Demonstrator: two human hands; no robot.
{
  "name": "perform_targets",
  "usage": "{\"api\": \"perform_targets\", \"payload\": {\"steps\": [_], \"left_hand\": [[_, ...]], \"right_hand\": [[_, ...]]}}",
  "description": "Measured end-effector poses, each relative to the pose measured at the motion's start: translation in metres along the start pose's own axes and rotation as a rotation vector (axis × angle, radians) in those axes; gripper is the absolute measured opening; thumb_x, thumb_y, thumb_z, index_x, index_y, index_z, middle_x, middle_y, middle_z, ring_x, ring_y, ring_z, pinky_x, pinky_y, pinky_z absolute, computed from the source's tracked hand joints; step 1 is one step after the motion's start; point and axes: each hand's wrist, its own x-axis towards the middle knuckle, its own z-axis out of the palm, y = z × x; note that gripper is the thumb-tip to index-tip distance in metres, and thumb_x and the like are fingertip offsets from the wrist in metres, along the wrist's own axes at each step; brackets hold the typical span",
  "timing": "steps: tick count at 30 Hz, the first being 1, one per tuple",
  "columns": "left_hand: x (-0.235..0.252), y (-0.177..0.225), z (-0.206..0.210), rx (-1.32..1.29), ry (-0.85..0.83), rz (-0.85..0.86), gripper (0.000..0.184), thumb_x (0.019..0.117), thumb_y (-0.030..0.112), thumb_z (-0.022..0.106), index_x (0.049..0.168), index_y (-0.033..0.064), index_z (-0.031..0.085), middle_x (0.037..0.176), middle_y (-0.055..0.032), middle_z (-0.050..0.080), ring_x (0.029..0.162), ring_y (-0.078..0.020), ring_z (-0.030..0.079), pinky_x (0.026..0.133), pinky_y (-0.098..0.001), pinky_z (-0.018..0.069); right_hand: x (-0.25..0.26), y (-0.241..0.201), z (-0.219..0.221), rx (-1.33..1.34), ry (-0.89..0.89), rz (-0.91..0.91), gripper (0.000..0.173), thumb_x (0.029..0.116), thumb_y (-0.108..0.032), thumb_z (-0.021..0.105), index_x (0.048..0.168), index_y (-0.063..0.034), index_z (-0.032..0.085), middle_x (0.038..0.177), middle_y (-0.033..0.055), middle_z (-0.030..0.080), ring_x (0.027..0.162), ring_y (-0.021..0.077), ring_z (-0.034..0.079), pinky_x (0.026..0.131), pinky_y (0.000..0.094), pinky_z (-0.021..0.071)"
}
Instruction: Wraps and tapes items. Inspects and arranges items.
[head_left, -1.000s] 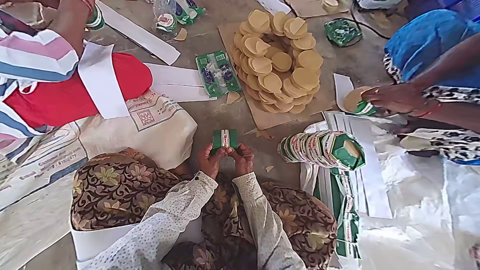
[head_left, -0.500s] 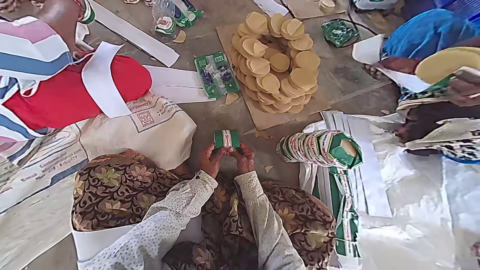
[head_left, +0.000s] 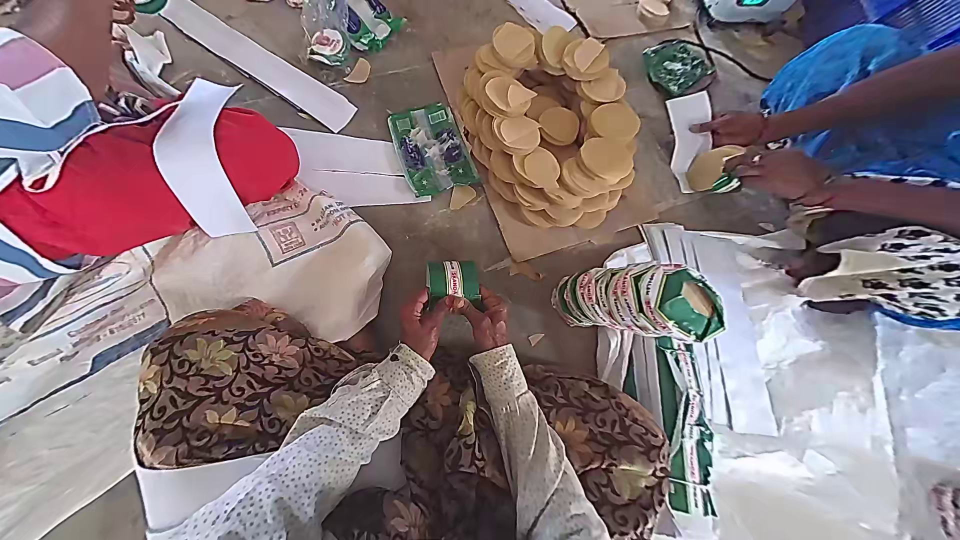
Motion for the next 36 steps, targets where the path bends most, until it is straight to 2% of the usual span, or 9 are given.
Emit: {"api": "perform_targets", "payload": {"steps": [7,11,15,21,24,28,31,34,36], "left_hand": [[0.003,0.001,0.0,0.002,0.004,0.016,0.02,0.0977,0.003,0.057,0.105,-0.0134,0.066,0.095,-0.0087,0.072,0.09,0.0001,0.066,0.087,-0.0183,0.0535],[0.013,-0.003,-0.002,0.146,-0.024,-0.037,0.041,0.0959,0.007,0.06,0.128,-0.015,0.047,0.11,-0.0198,0.063,0.097,-0.0154,0.064,0.087,-0.0278,0.0538],[0.016,-0.005,-0.003,0.39,-0.06,0.141,0.019,0.0932,0.008,0.06,0.1,-0.0066,0.071,0.102,-0.019,0.069,0.104,-0.03,0.065,0.099,-0.0539,0.0444],[0.001,0.023,-0.002,0.761,-0.147,0.152,0.054,0.0908,0.046,0.071,0.113,-0.0037,0.07,0.106,-0.0195,0.072,0.11,-0.0435,0.062,0.108,-0.0694,0.0287],[0.004,0.036,0.002,0.851,-0.228,0.04,0.059,0.0901,0.041,0.074,0.123,-0.0074,0.065,0.118,-0.0264,0.068,0.122,-0.0487,0.056,0.113,-0.0676,0.023],[0.01,0.04,-0.003,0.895,-0.243,0.085,0.041,0.0965,0.021,0.064,0.124,-0.0099,0.064,0.117,-0.0275,0.069,0.12,-0.0452,0.061,0.118,-0.0673,0.0178],[0.013,0.045,-0.012,0.854,-0.265,0.153,0.035,0.095,0.013,0.062,0.118,-0.0125,0.066,0.11,-0.0282,0.07,0.114,-0.0453,0.064,0.118,-0.0691,0.0142],[0.008,0.041,-0.026,0.645,-0.229,0.197,0.036,0.0935,0.018,0.062,0.114,-0.0107,0.068,0.107,-0.0256,0.071,0.111,-0.0406,0.065,0.116,-0.0646,0.0255],[0.006,0.037,-0.032,0.428,-0.137,0.188,0.035,0.0905,0.022,0.066,0.107,-0.0087,0.07,0.1,-0.021,0.071,0.101,-0.0297,0.066,0.1,-0.0507,0.0462]], "right_hand": [[0.0,-0.006,-0.001,0.063,-0.021,0.027,0.009,0.0906,0.002,0.061,0.096,0.0018,0.068,0.078,-0.0014,0.072,0.073,0.0028,0.069,0.074,0.0226,0.0589],[0.002,-0.002,-0.003,0.133,-0.027,0.1,0.008,0.0942,0.003,0.058,0.095,0.0017,0.066,0.08,0.0014,0.071,0.075,0.0063,0.068,0.076,0.0263,0.0593],[0.008,0.0,-0.001,0.061,0.021,0.171,0.005,0.0948,0.002,0.061,0.099,0.0021,0.063,0.083,0.0012,0.067,0.077,0.0048,0.064,0.075,0.0238,0.055],[0.014,0.01,0.002,0.052,0.028,0.117,0.004,0.0937,0.005,0.061,0.095,0.0031,0.064,0.079,0.0009,0.067,0.074,0.0031,0.063,0.073,0.0219,0.0549],[0.01,0.013,0.004,0.023,0.034,0.048,0.007,0.091,0.009,0.061,0.096,0.0063,0.065,0.081,0.0032,0.069,0.075,0.0032,0.064,0.074,0.0226,0.0558],[-0.003,0.006,0.007,-0.227,0.06,0.023,0.014,0.0908,0.002,0.067,0.103,0.0086,0.069,0.09,0.0118,0.072,0.082,0.0114,0.068,0.077,0.0299,0.0575],[-0.015,-0.033,0.012,-0.652,0.248,0.05,0.034,0.0918,-0.018,0.074,0.113,0.0072,0.068,0.11,0.0253,0.069,0.103,0.0364,0.067,0.093,0.0516,0.0516],[-0.014,-0.052,0.009,-0.708,0.323,0.003,0.061,0.0888,-0.021,0.077,0.136,0.0091,0.053,0.14,0.033,0.052,0.128,0.043,0.054,0.108,0.0498,0.0459],[-0.015,-0.061,0.007,-0.659,0.293,0.023,0.06,0.0917,-0.032,0.077,0.135,0.0057,0.057,0.129,0.0266,0.062,0.116,0.0358,0.064,0.1,0.049,0.0512]]}}
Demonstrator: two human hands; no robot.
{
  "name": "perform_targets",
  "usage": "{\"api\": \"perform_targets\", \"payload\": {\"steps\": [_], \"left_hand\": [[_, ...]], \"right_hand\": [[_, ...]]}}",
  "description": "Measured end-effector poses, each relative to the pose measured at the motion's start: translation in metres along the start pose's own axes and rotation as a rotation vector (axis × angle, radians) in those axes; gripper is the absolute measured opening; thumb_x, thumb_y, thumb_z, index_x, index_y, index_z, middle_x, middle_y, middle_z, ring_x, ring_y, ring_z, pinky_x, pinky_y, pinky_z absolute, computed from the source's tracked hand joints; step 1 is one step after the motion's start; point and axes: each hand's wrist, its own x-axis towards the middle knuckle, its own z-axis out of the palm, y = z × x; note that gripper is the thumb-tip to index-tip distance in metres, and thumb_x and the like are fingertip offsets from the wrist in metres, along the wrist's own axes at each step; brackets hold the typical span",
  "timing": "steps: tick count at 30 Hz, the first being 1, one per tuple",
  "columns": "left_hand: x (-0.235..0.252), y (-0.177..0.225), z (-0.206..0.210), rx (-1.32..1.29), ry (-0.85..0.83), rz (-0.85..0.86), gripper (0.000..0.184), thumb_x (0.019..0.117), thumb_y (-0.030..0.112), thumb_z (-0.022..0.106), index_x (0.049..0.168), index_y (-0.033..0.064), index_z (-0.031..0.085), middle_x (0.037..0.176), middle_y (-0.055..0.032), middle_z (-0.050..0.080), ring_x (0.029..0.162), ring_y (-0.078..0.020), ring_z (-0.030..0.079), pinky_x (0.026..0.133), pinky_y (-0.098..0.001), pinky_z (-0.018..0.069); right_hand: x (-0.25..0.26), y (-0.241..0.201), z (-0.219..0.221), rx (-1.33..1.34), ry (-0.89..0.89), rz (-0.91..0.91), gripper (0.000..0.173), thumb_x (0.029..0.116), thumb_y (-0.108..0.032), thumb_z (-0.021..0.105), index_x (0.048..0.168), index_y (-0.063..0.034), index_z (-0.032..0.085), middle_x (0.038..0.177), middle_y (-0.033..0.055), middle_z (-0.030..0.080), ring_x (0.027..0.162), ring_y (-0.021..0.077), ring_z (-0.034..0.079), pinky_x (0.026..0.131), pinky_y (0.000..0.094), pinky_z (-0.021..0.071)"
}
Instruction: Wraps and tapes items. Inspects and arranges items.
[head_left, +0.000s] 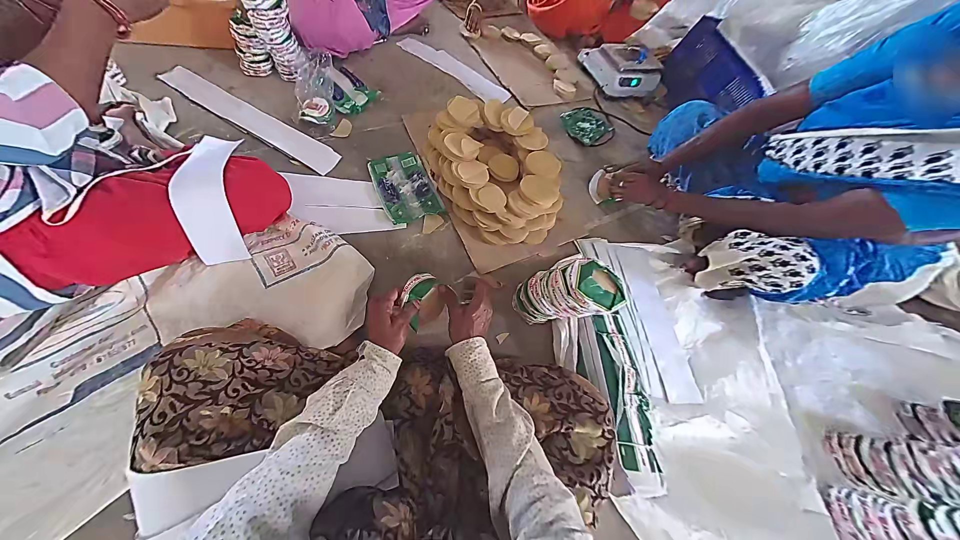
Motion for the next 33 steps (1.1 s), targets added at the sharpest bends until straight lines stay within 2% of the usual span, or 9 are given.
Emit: {"api": "perform_targets", "payload": {"steps": [4,9,14,18,20,22,24,28,33], "left_hand": [[-0.013,0.026,-0.008,-0.506,0.123,-0.221,0.029,0.0912,0.001,0.063,0.115,-0.0142,0.06,0.105,-0.0149,0.067,0.096,-0.0091,0.065,0.09,-0.0252,0.0533],[-0.022,0.036,-0.022,-0.55,0.045,-0.175,0.04,0.0927,0.005,0.067,0.127,-0.0131,0.057,0.114,-0.0179,0.07,0.104,-0.0122,0.069,0.096,-0.0288,0.0553],[-0.024,0.061,-0.03,-0.677,0.166,-0.254,0.024,0.0907,-0.006,0.067,0.114,-0.0116,0.062,0.098,-0.0111,0.073,0.089,-0.0081,0.07,0.085,-0.0254,0.0582],[-0.018,0.079,-0.04,-0.893,0.204,-0.558,0.029,0.1036,0.005,0.055,0.13,-0.0079,0.054,0.118,-0.0171,0.064,0.103,-0.0184,0.063,0.091,-0.0361,0.0537],[-0.02,0.082,-0.047,-1.005,0.15,-0.634,0.037,0.1076,0.01,0.047,0.142,-0.002,0.043,0.132,-0.0171,0.056,0.115,-0.0221,0.058,0.097,-0.0403,0.0501],[-0.025,0.084,-0.049,-1.086,0.126,-0.639,0.04,0.1085,0.011,0.045,0.147,0.0031,0.038,0.133,-0.0148,0.055,0.115,-0.0214,0.058,0.096,-0.0392,0.0512],[-0.03,0.083,-0.05,-1.162,0.127,-0.615,0.036,0.1086,0.01,0.043,0.144,0.0045,0.041,0.125,-0.0127,0.058,0.108,-0.0201,0.061,0.09,-0.0379,0.0538],[-0.039,0.075,-0.05,-1.26,0.067,-0.52,0.019,0.1056,0.005,0.043,0.123,0.0045,0.05,0.101,-0.0053,0.067,0.091,-0.0134,0.067,0.081,-0.0332,0.0582],[-0.04,0.066,-0.05,-1.339,-0.008,-0.443,0.017,0.0996,-0.001,0.049,0.113,0.0033,0.057,0.095,-0.0026,0.071,0.089,-0.0115,0.069,0.082,-0.0318,0.0584]], "right_hand": [[-0.024,-0.031,-0.011,-0.022,-0.131,-0.016,0.031,0.1011,-0.022,0.061,0.117,0.0033,0.069,0.103,0.0209,0.073,0.096,0.0339,0.07,0.09,0.0542,0.0528],[-0.048,-0.071,-0.025,-0.272,-0.075,-0.275,0.03,0.1018,-0.013,0.055,0.121,0.0029,0.071,0.112,0.0236,0.073,0.106,0.0395,0.071,0.094,0.0561,0.053],[-0.05,-0.096,-0.031,-0.35,-0.035,-0.413,0.031,0.1024,-0.016,0.054,0.12,0.0013,0.072,0.113,0.0228,0.073,0.102,0.0394,0.072,0.087,0.056,0.0549],[-0.052,-0.098,-0.029,0.221,-0.053,-0.354,0.043,0.0982,-0.029,0.062,0.123,0.0059,0.066,0.116,0.0188,0.07,0.102,0.0227,0.069,0.088,0.0376,0.0564],[-0.054,-0.103,-0.036,0.526,-0.174,-0.19,0.039,0.1005,-0.02,0.06,0.128,0.0079,0.059,0.117,0.016,0.068,0.105,0.0147,0.066,0.091,0.0305,0.0543],[-0.056,-0.111,-0.043,0.722,-0.289,-0.03,0.018,0.0974,-0.003,0.064,0.113,0.0069,0.062,0.099,0.0104,0.07,0.088,0.0106,0.067,0.08,0.027,0.0568],[-0.058,-0.115,-0.048,0.828,-0.378,0.052,0.008,0.0934,0.007,0.064,0.101,0.0047,0.063,0.087,0.0092,0.071,0.077,0.0128,0.07,0.074,0.0286,0.0606],[-0.054,-0.111,-0.057,0.919,-0.656,0.113,0.015,0.0925,0.005,0.059,0.106,0.0011,0.063,0.091,0.0079,0.073,0.08,0.0141,0.072,0.077,0.0323,0.0627],[-0.043,-0.119,-0.062,0.917,-0.763,0.114,0.012,0.0901,0.005,0.06,0.092,-0.003,0.069,0.084,0.0063,0.075,0.075,0.0131,0.073,0.072,0.0313,0.0631]]}}
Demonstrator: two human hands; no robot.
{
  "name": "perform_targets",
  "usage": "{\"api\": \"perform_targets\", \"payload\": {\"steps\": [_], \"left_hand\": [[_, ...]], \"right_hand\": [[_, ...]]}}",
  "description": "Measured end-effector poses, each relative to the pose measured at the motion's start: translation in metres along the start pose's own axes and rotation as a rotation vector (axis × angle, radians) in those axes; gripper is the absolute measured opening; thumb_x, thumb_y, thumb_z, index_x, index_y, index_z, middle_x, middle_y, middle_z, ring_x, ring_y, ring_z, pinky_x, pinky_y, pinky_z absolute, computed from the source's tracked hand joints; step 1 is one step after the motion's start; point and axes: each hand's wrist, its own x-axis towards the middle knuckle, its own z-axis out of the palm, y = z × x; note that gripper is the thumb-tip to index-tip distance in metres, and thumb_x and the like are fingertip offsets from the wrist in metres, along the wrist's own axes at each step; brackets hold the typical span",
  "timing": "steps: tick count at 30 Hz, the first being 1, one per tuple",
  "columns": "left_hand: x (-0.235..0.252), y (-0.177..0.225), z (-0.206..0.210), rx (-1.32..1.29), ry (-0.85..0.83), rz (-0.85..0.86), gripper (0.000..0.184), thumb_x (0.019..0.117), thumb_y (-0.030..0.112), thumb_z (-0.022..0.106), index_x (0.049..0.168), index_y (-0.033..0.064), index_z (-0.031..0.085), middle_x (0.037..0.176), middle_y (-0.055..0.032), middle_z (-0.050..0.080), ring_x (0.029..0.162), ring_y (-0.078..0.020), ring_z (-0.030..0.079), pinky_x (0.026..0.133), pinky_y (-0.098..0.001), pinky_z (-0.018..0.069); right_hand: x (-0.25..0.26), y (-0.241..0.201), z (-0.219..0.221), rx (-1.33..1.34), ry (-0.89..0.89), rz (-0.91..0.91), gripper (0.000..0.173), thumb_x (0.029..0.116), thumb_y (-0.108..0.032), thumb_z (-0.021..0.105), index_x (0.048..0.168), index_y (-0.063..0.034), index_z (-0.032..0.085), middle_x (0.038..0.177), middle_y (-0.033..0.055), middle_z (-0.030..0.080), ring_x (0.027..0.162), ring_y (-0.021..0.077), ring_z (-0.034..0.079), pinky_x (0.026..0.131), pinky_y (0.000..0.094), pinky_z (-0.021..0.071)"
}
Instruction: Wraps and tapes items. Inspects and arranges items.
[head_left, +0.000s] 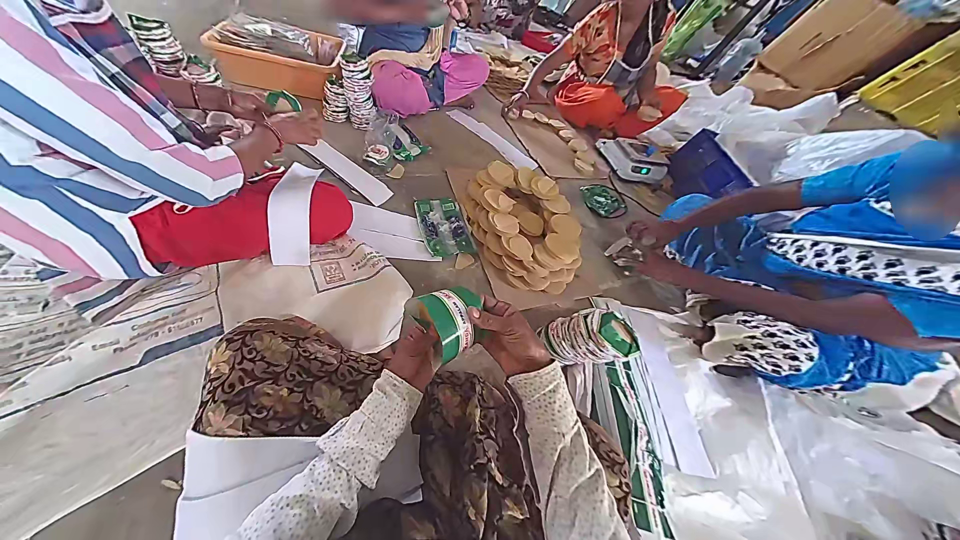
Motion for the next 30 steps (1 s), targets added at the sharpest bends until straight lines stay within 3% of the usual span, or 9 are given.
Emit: {"api": "perform_targets", "payload": {"steps": [4,7,9,12,15,16,20,24,30], "left_hand": [[0.0,0.005,0.003,-0.053,-0.017,0.042,0.021,0.0929,0.001,0.056,0.114,0.0046,0.056,0.094,-0.0014,0.072,0.088,-0.0101,0.07,0.082,-0.0308,0.0592],[-0.003,0.01,0.007,-0.013,0.06,0.021,0.018,0.1021,0.004,0.047,0.119,0.0032,0.053,0.098,-0.0037,0.069,0.09,-0.0119,0.068,0.081,-0.0314,0.058],[-0.001,0.009,0.005,-0.027,0.05,0.014,0.019,0.0995,0.004,0.049,0.118,0.0031,0.055,0.096,-0.0037,0.071,0.089,-0.012,0.069,0.08,-0.0312,0.0591],[-0.008,0.01,0.015,-0.081,0.078,-0.051,0.015,0.1041,0.004,0.043,0.111,0.005,0.057,0.091,-0.0034,0.072,0.084,-0.0124,0.071,0.077,-0.0301,0.0601],[-0.011,0.01,0.021,-0.133,0.136,-0.125,0.018,0.1088,0.009,0.038,0.113,0.006,0.055,0.093,-0.0054,0.07,0.084,-0.0159,0.07,0.075,-0.0323,0.0601],[-0.01,0.009,0.021,-0.162,0.129,-0.132,0.019,0.1084,0.009,0.037,0.113,0.0056,0.054,0.094,-0.0067,0.07,0.084,-0.0172,0.071,0.075,-0.0334,0.0609],[-0.012,0.006,0.022,-0.16,0.111,-0.132,0.019,0.1064,0.006,0.037,0.109,0.0067,0.056,0.092,-0.0067,0.071,0.082,-0.017,0.072,0.072,-0.0325,0.0612],[-0.013,0.013,0.034,-0.19,0.229,-0.117,0.021,0.1105,0.014,0.035,0.114,0.0066,0.054,0.094,-0.007,0.069,0.083,-0.0176,0.07,0.072,-0.0321,0.0607],[-0.014,0.018,0.053,-0.212,0.367,-0.132,0.022,0.1096,0.021,0.043,0.121,0.0068,0.054,0.103,-0.0088,0.065,0.089,-0.0193,0.068,0.078,-0.0335,0.0589]], "right_hand": [[0.002,0.005,0.001,-0.03,-0.029,-0.039,0.014,0.0906,0.002,0.059,0.098,-0.0014,0.07,0.087,0.0051,0.076,0.078,0.0111,0.074,0.075,0.0297,0.063],[-0.001,0.016,-0.001,-0.115,-0.066,-0.141,0.025,0.0797,-0.003,0.077,0.104,-0.0016,0.071,0.093,0.0021,0.077,0.086,0.0073,0.072,0.084,0.0274,0.0602],[-0.002,0.021,0.0,-0.107,-0.037,-0.178,0.024,0.0773,0.003,0.076,0.101,-0.0001,0.073,0.089,0.0049,0.077,0.083,0.0082,0.073,0.082,0.027,0.0608],[0.002,0.029,-0.004,0.022,-0.091,-0.227,0.022,0.0747,-0.005,0.083,0.096,-0.0047,0.077,0.088,0.0037,0.078,0.081,0.0077,0.074,0.079,0.0267,0.0615],[0.002,0.024,-0.005,0.008,-0.137,-0.248,0.037,0.0753,-0.016,0.088,0.106,-0.0043,0.072,0.096,0.002,0.077,0.09,0.007,0.073,0.086,0.0264,0.0599],[0.002,0.021,-0.003,-0.009,-0.14,-0.238,0.04,0.0758,-0.017,0.088,0.109,-0.0029,0.07,0.098,0.0023,0.077,0.091,0.0074,0.073,0.087,0.0265,0.0596],[0.007,0.011,0.007,0.056,-0.027,-0.166,0.014,0.0847,0.002,0.064,0.096,-0.001,0.072,0.085,0.0051,0.076,0.078,0.0092,0.073,0.076,0.0273,0.0621],[0.006,0.022,0.001,0.016,-0.098,-0.222,0.022,0.0782,-0.003,0.078,0.1,-0.0048,0.074,0.091,0.0008,0.078,0.085,0.0055,0.073,0.082,0.0252,0.0599],[0.006,0.039,0.003,-0.071,0.042,-0.319,0.029,0.0831,0.005,0.068,0.112,0.0019,0.065,0.099,0.0049,0.075,0.092,0.0076,0.071,0.087,0.0261,0.0588]]}}
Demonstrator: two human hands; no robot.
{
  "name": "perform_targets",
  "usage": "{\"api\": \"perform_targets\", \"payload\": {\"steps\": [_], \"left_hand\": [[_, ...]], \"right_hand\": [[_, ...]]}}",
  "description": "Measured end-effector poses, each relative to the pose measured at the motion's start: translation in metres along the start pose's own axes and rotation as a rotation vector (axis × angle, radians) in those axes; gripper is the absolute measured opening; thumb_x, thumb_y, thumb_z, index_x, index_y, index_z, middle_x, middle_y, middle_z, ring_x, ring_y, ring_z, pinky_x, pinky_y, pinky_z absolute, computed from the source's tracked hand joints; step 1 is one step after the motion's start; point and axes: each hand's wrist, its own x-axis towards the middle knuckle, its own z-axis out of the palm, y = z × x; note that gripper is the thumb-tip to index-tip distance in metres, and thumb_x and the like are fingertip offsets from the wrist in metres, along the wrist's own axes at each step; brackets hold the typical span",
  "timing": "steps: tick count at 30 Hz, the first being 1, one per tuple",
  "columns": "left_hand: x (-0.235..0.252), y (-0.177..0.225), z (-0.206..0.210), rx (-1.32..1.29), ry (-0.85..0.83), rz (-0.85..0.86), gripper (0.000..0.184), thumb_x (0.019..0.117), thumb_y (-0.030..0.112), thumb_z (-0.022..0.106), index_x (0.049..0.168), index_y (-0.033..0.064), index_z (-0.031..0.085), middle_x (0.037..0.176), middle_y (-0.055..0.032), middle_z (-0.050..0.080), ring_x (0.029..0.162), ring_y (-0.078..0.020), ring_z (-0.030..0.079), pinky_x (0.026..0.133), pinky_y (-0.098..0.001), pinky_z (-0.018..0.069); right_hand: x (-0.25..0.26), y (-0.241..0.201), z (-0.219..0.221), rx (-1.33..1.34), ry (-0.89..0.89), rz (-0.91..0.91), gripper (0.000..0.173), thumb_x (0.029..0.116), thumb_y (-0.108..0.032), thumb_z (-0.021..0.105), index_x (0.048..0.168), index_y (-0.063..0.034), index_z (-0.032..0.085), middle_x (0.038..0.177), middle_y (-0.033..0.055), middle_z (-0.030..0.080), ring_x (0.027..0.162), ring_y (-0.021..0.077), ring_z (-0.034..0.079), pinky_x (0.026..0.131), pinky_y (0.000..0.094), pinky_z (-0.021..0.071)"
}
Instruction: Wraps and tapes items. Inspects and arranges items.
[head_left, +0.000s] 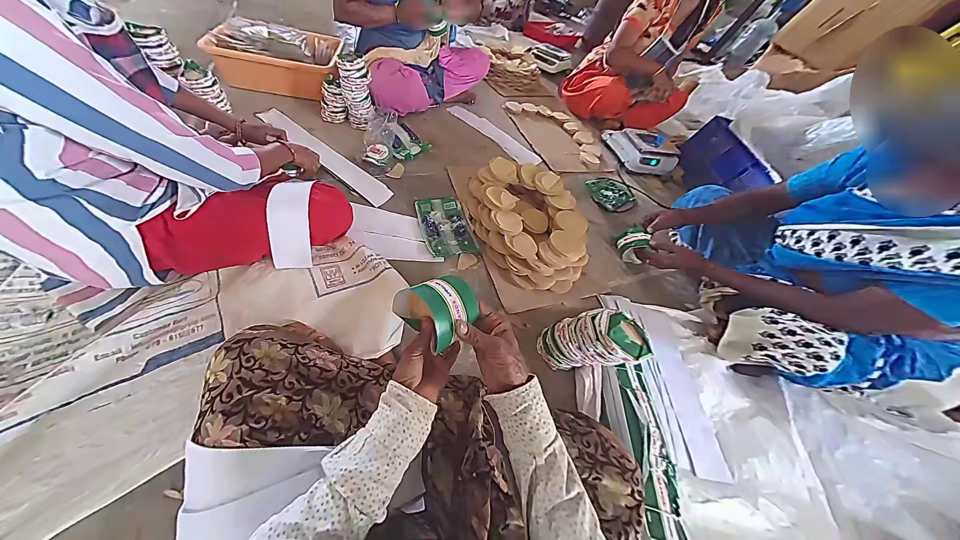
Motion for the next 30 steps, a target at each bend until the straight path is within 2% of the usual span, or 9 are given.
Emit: {"api": "perform_targets", "payload": {"steps": [3,4,5,8,13,19,24,27,30], "left_hand": [[0.0,-0.001,0.008,-0.021,0.084,0.031,0.032,0.1087,0.024,0.047,0.134,0.0055,0.049,0.114,-0.0106,0.061,0.096,-0.0185,0.064,0.084,-0.0317,0.0555],[0.0,-0.001,0.012,-0.04,0.113,0.056,0.032,0.108,0.022,0.049,0.135,0.0045,0.048,0.114,-0.0112,0.061,0.095,-0.0182,0.064,0.083,-0.0311,0.0555],[0.0,-0.002,0.015,-0.045,0.129,0.089,0.03,0.1072,0.019,0.05,0.133,0.0044,0.049,0.109,-0.01,0.06,0.091,-0.0164,0.064,0.08,-0.0295,0.056],[0.006,-0.013,0.009,0.03,0.088,0.227,0.029,0.1042,0.009,0.054,0.133,0.0038,0.05,0.107,-0.0096,0.064,0.091,-0.0148,0.065,0.079,-0.0293,0.0567],[-0.001,-0.03,0.005,0.103,0.078,0.507,0.038,0.0891,-0.015,0.064,0.125,-0.0054,0.054,0.103,-0.0095,0.069,0.091,-0.0115,0.069,0.083,-0.027,0.0593],[0.001,-0.034,-0.001,0.13,-0.037,0.679,0.036,0.0812,-0.021,0.065,0.113,-0.0067,0.061,0.093,-0.0051,0.075,0.086,-0.0097,0.073,0.082,-0.0254,0.0612],[-0.004,-0.039,-0.006,0.166,-0.072,0.667,0.046,0.0799,-0.021,0.067,0.123,-0.01,0.059,0.103,-0.0077,0.074,0.095,-0.0103,0.071,0.087,-0.0258,0.06],[-0.013,-0.04,-0.002,0.193,-0.048,0.617,0.035,0.0792,-0.021,0.068,0.111,-0.0069,0.065,0.095,-0.0043,0.076,0.088,-0.0083,0.073,0.082,-0.0241,0.0612],[-0.017,-0.037,-0.001,0.248,-0.073,0.579,0.033,0.0801,-0.019,0.069,0.11,-0.006,0.065,0.094,-0.0047,0.075,0.089,-0.0081,0.072,0.083,-0.0234,0.0601]], "right_hand": [[-0.004,0.016,0.003,-0.368,0.218,-0.183,0.071,0.0815,-0.021,0.072,0.137,0.0112,0.043,0.126,0.0176,0.06,0.107,0.0146,0.064,0.088,0.0275,0.0551],[-0.007,0.024,0.004,-0.429,0.288,-0.24,0.077,0.0799,-0.026,0.074,0.137,0.0136,0.04,0.125,0.0197,0.058,0.104,0.0147,0.062,0.086,0.027,0.0538],[-0.011,0.033,0.007,-0.451,0.334,-0.29,0.075,0.0775,-0.027,0.076,0.131,0.0136,0.043,0.117,0.0174,0.059,0.098,0.0125,0.063,0.083,0.0261,0.0536],[-0.021,0.046,0.019,-0.425,0.373,-0.317,0.037,0.0779,-0.017,0.077,0.104,0.0029,0.06,0.085,0.003,0.069,0.078,0.0062,0.067,0.075,0.0238,0.0577],[-0.017,0.041,0.028,-0.384,0.532,-0.352,0.011,0.0801,-0.004,0.073,0.082,-0.0047,0.063,0.066,-0.0027,0.066,0.059,0.0035,0.064,0.059,0.0211,0.0565],[-0.016,0.038,0.02,-0.445,0.459,-0.462,0.01,0.0766,0.003,0.075,0.082,-0.0017,0.068,0.074,-0.0012,0.068,0.069,0.0022,0.065,0.068,0.0178,0.0563],[-0.008,0.032,0.019,-0.142,0.443,-0.446,0.027,0.0793,0.01,0.069,0.09,-0.0079,0.052,0.072,-0.0062,0.06,0.063,0.0,0.061,0.061,0.018,0.0561],[-0.006,0.029,0.018,-0.273,0.557,-0.631,0.019,0.0761,0.01,0.073,0.083,-0.0033,0.062,0.073,-0.0045,0.064,0.065,0.0002,0.062,0.063,0.0161,0.0558],[-0.008,0.027,0.007,-0.573,0.544,-0.825,0.011,0.0755,0.002,0.078,0.079,0.0,0.068,0.079,0.002,0.067,0.075,0.003,0.065,0.07,0.0156,0.0557]]}}
